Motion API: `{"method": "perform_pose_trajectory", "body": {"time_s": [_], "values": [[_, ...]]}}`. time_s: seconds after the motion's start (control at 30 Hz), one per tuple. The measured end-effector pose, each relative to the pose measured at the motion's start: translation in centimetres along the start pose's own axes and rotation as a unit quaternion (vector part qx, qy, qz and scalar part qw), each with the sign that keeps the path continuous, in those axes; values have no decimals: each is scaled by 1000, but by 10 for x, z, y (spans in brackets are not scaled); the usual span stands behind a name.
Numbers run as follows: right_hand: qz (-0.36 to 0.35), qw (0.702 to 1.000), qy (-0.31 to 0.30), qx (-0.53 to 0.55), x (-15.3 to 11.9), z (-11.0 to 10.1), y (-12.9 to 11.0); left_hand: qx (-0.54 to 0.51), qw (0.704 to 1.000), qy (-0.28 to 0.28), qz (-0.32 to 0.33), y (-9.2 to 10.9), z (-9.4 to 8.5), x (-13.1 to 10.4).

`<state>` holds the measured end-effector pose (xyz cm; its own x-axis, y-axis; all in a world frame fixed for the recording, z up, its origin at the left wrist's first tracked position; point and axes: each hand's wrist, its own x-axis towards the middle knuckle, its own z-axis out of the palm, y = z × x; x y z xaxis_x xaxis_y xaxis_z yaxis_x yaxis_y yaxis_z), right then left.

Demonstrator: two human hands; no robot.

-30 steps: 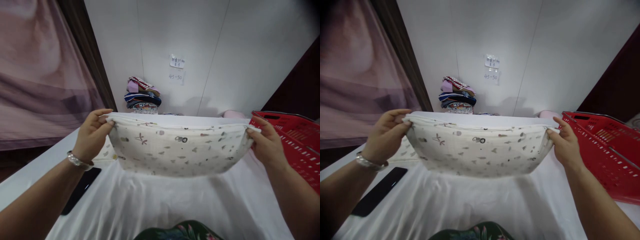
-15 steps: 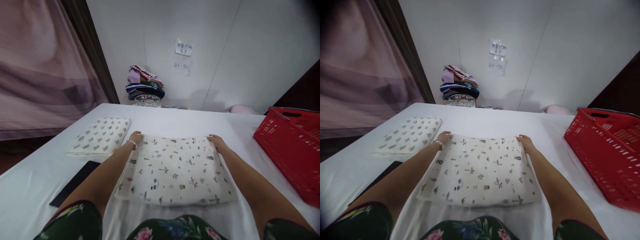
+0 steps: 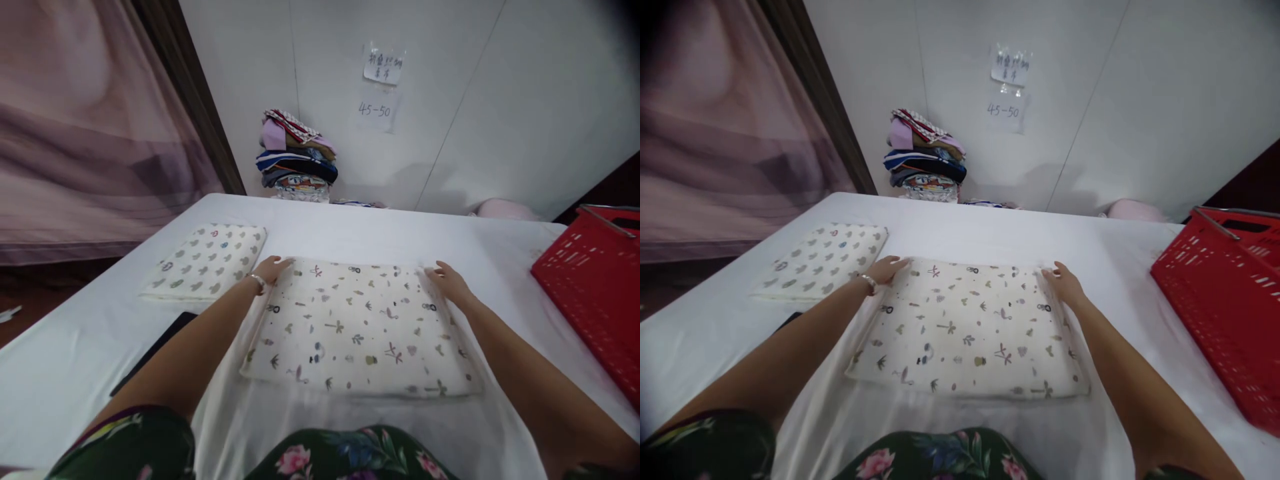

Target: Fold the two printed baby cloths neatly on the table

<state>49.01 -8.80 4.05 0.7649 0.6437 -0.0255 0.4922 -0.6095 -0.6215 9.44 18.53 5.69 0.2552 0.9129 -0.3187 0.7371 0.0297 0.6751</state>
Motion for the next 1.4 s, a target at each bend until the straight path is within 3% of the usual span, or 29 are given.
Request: {"method": "perform_pose_trajectory", "body": {"time_s": [0.13,0.27,0.37,0.6,0.73,0.83,0.93,1.03,1.13,1.2,1.23,1.3,1.37,1.4], "values": [[-176,981,-15,-86,-68,5,-9,-15,994,-112,-3,-24,-18,-33],[-277,947,-156,-50,-151,31,-32,-8,989,-147,8,-43,-24,-71],[-334,919,-210,-16,-183,47,-52,-27,988,-151,6,-54,-24,-91],[-333,922,-188,-52,-182,63,-93,-116,982,-144,-26,-65,-17,-117],[-327,935,-135,-32,-173,75,-111,-286,937,-194,-49,-57,-13,-128],[-305,940,-138,-63,-166,95,-112,-343,914,-215,-22,-47,-12,-134],[-307,933,-153,-113,-161,114,-103,-347,914,-211,11,-31,-15,-141],[-307,934,-147,-111,-160,120,-98,-327,920,-207,62,-3,-18,-151],[-285,945,-156,-25,-161,114,-102,-281,928,-191,150,40,-16,-160],[-238,953,-152,114,-162,104,-105,-231,937,-163,208,74,-8,-166],[-206,945,-149,207,-162,98,-106,-204,941,-149,227,93,0,-170],[-136,892,-150,405,-160,83,-106,-160,946,-143,243,128,23,-179],[-78,820,-152,546,-156,67,-98,-143,940,-187,247,158,58,-188],[-57,803,-144,575,-153,59,-92,-143,935,-214,244,170,79,-193]]}}
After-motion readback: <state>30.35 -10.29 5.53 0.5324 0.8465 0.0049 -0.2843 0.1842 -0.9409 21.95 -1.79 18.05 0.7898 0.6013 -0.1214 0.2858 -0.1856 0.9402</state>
